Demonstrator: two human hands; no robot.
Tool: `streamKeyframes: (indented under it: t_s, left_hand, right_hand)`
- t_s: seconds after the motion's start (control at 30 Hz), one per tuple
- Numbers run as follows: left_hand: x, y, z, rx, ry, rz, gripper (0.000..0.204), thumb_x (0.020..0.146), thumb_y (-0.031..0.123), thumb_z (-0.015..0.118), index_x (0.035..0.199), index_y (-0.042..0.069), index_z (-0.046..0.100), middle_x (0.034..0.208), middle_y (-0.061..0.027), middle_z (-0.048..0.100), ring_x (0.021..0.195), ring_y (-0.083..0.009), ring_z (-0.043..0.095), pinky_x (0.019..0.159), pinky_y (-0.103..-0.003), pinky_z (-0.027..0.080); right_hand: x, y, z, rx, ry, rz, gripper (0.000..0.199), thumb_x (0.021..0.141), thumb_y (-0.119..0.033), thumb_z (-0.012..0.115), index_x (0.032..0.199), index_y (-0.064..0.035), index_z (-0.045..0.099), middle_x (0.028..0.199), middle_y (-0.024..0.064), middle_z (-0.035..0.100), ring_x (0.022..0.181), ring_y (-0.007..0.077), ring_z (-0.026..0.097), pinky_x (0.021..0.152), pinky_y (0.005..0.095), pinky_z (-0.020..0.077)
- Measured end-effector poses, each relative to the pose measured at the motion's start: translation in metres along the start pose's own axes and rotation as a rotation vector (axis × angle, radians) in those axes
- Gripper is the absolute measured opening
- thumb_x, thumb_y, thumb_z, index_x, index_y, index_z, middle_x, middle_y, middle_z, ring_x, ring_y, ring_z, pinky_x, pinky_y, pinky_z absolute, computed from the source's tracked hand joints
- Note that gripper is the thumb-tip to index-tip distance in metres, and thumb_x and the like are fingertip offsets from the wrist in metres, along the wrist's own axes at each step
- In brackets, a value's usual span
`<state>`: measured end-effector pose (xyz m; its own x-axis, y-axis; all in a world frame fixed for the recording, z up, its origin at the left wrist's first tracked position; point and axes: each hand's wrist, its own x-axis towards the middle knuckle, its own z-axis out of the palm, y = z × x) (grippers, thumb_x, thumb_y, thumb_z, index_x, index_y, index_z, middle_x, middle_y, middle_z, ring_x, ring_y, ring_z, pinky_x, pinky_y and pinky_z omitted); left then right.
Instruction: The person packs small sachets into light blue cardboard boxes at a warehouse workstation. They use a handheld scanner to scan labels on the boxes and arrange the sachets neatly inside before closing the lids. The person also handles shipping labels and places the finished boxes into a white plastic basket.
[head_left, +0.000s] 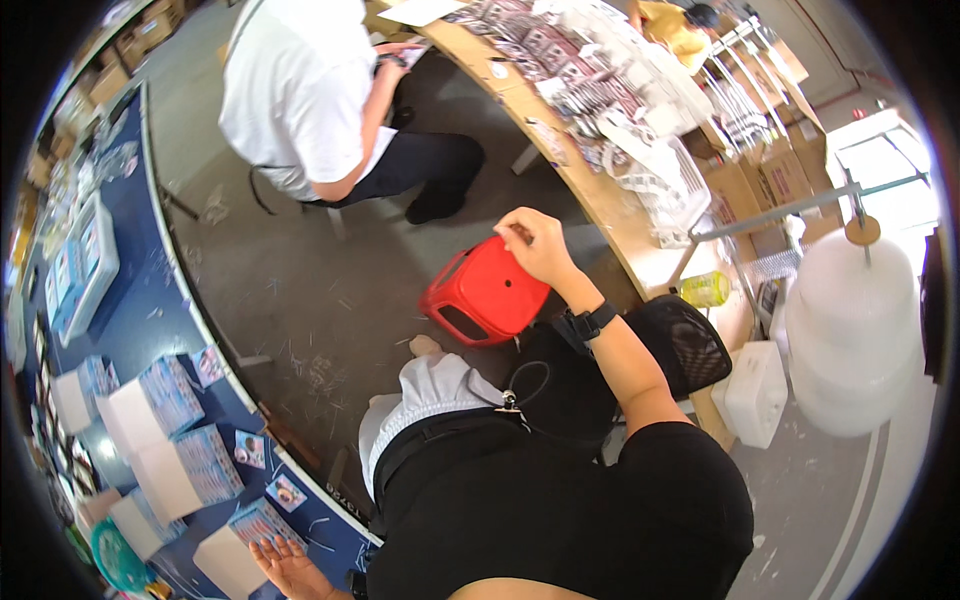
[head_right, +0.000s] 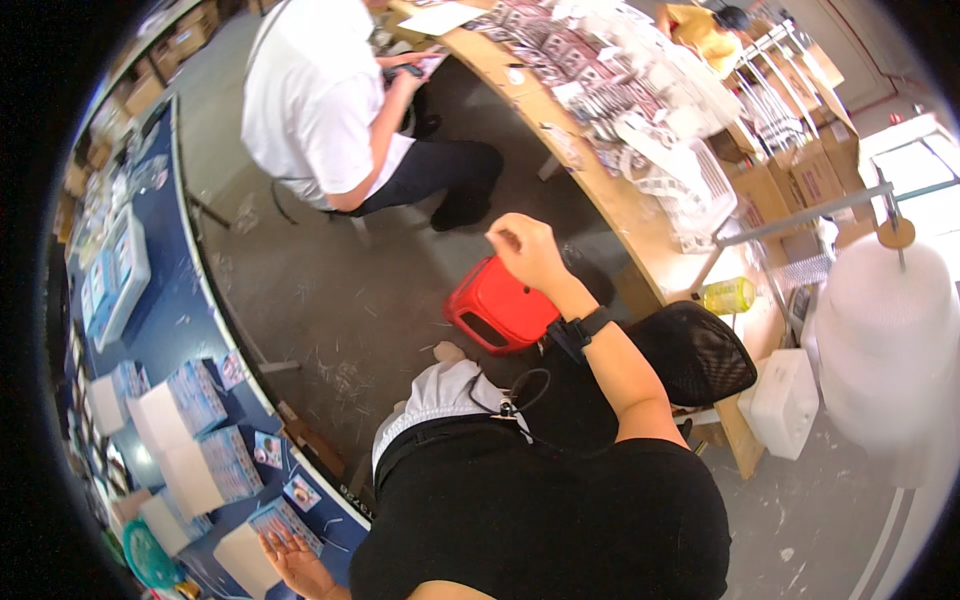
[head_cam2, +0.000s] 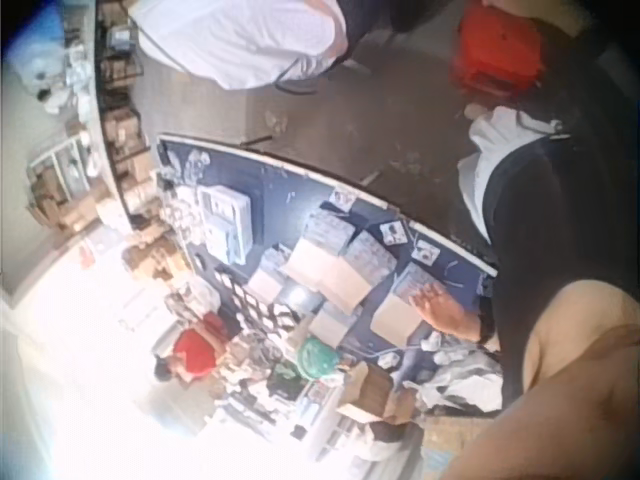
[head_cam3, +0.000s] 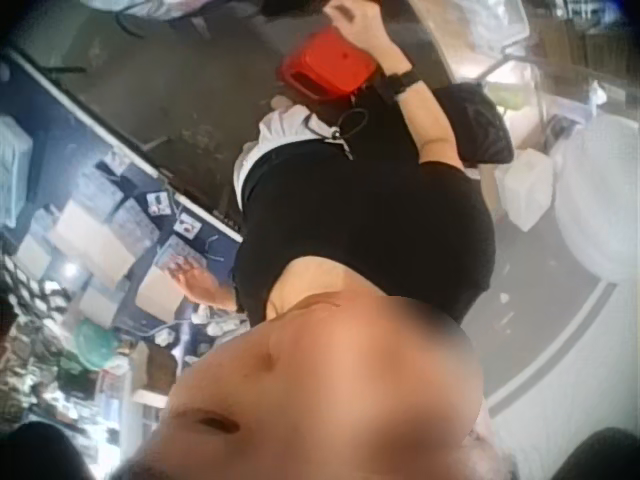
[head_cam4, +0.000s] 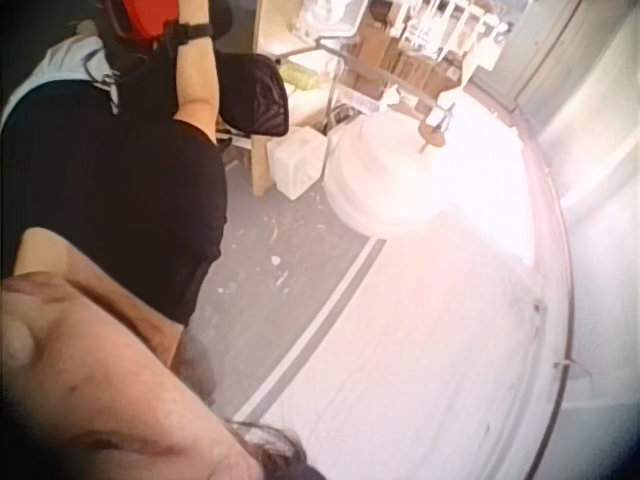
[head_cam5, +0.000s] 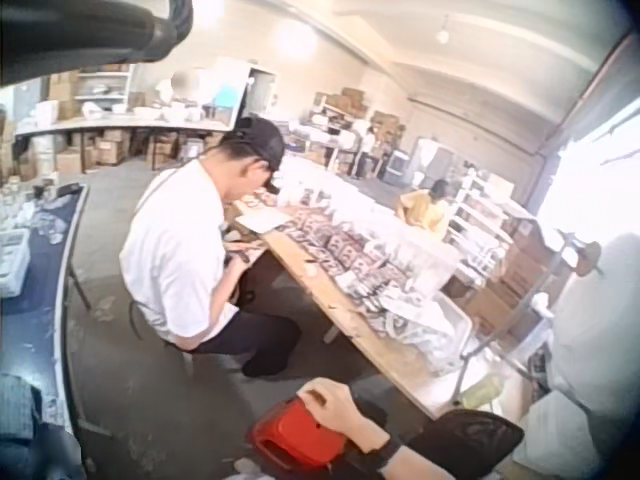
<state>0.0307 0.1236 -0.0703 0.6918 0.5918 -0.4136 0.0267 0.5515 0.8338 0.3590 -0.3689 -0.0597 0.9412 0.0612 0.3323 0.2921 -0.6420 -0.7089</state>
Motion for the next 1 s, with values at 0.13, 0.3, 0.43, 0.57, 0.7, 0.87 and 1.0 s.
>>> streamKeyframes:
  t_s: [0.13,0.3,0.43,0.57,0.7,0.87,1.0]
  left_hand:
    - [0.017,-0.001,0.027,-0.078,-0.107,0.040,0.062,0.085,0.020,0.055,0.138,0.006,0.027,0.135,-0.0141,0.036,0.122,-0.0307,0.038,0.102,-0.045,0.029]
    - [0.026,0.005,0.056,-0.201,-0.285,0.142,0.052,0.087,0.004,0.046,0.136,0.005,0.028,0.124,-0.0117,0.048,0.110,-0.0266,0.051,0.091,-0.038,0.046]
    - [0.009,0.004,0.055,-0.230,-0.070,0.208,0.055,0.081,0.007,0.057,0.131,0.004,0.035,0.119,-0.0114,0.049,0.107,-0.0296,0.052,0.090,-0.040,0.044]
    - [-0.016,0.008,0.050,-0.185,0.199,0.241,0.043,0.081,0.007,0.055,0.122,0.002,0.045,0.112,-0.0103,0.053,0.102,-0.0284,0.056,0.084,-0.037,0.047]
    - [-0.068,-0.010,-0.004,-0.243,0.447,0.247,0.035,0.080,0.004,0.054,0.115,0.004,0.050,0.105,-0.0079,0.053,0.095,-0.0226,0.057,0.079,-0.034,0.048]
    - [-0.111,-0.058,-0.054,-0.349,0.732,0.209,0.029,0.081,0.004,0.053,0.110,0.005,0.052,0.100,-0.0062,0.052,0.090,-0.0198,0.057,0.076,-0.032,0.048]
    - [-0.102,-0.078,-0.084,-0.285,0.816,0.139,0.031,0.080,0.005,0.056,0.110,0.008,0.051,0.105,-0.0067,0.050,0.095,-0.0173,0.054,0.076,-0.030,0.047]
  right_hand:
    - [-0.028,0.057,-0.046,0.240,0.225,0.365,0.005,0.082,-0.004,0.060,0.079,0.0000,0.058,0.071,0.0039,0.061,0.056,0.0082,0.056,0.053,0.0225,0.0455]
    - [-0.034,0.086,-0.049,0.395,0.294,0.459,0.007,0.084,-0.008,0.059,0.082,-0.0011,0.059,0.075,0.0040,0.061,0.058,0.0089,0.055,0.055,0.0215,0.0450]
    - [-0.008,0.054,-0.009,0.352,-0.085,0.307,0.008,0.085,-0.005,0.058,0.080,0.0009,0.058,0.078,0.0054,0.060,0.063,0.0103,0.056,0.058,0.0219,0.0464]
    - [0.013,0.027,0.036,0.199,-0.437,0.126,0.008,0.083,-0.004,0.058,0.078,0.0016,0.057,0.073,0.0034,0.057,0.062,0.0091,0.055,0.057,0.0218,0.0463]
    - [0.017,-0.008,0.078,0.019,-0.654,-0.125,0.009,0.083,-0.006,0.058,0.077,0.0006,0.056,0.068,0.0045,0.055,0.057,0.0094,0.054,0.052,0.0218,0.0428]
    - [0.029,-0.074,0.132,0.061,-0.810,-0.396,0.008,0.083,-0.005,0.058,0.078,0.0012,0.056,0.066,0.0049,0.054,0.057,0.0100,0.053,0.052,0.0221,0.0417]
    - [0.028,-0.124,0.175,0.097,-0.938,-0.508,0.007,0.082,-0.004,0.059,0.078,0.0013,0.056,0.066,0.0054,0.054,0.057,0.0106,0.052,0.053,0.0227,0.0417]
